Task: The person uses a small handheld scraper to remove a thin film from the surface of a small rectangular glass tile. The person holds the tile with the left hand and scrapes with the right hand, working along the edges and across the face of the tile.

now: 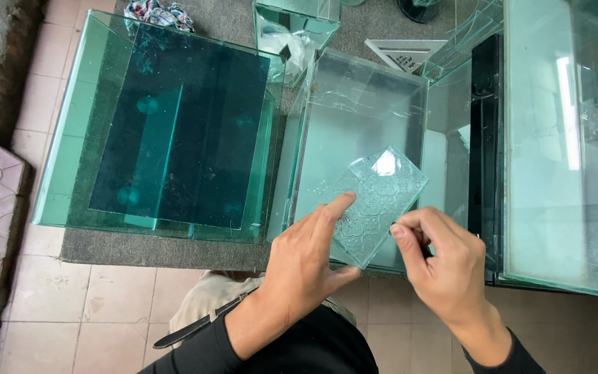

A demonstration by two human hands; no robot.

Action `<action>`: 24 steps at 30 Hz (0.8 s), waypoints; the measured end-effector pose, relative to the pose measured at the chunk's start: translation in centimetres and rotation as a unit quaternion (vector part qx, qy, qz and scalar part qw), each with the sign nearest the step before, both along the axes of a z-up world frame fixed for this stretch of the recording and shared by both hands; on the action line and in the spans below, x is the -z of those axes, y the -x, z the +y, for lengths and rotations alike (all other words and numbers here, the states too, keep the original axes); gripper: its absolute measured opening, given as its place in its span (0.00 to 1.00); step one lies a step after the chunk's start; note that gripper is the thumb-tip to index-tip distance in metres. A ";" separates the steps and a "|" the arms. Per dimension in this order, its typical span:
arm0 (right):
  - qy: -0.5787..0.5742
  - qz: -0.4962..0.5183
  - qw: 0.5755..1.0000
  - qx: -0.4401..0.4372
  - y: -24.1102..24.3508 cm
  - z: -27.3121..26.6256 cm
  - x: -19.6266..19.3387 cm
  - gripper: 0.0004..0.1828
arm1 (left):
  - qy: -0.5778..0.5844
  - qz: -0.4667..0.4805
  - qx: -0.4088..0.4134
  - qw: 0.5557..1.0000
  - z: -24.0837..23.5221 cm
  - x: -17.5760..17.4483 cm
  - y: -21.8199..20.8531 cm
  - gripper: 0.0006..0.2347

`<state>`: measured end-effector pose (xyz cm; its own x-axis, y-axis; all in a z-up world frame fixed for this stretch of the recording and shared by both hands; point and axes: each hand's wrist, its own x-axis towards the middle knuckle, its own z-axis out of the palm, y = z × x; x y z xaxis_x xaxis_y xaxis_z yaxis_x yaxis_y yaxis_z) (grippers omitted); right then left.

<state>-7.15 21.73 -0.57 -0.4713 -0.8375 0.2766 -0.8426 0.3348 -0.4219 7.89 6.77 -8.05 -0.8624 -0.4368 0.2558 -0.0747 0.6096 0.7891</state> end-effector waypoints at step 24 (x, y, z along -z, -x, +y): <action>-0.002 0.001 1.000 -0.004 -2.2 0.0 -0.4 0.12 | 0.001 -0.002 -0.002 1.000 -0.1 0.1 0.1 0.46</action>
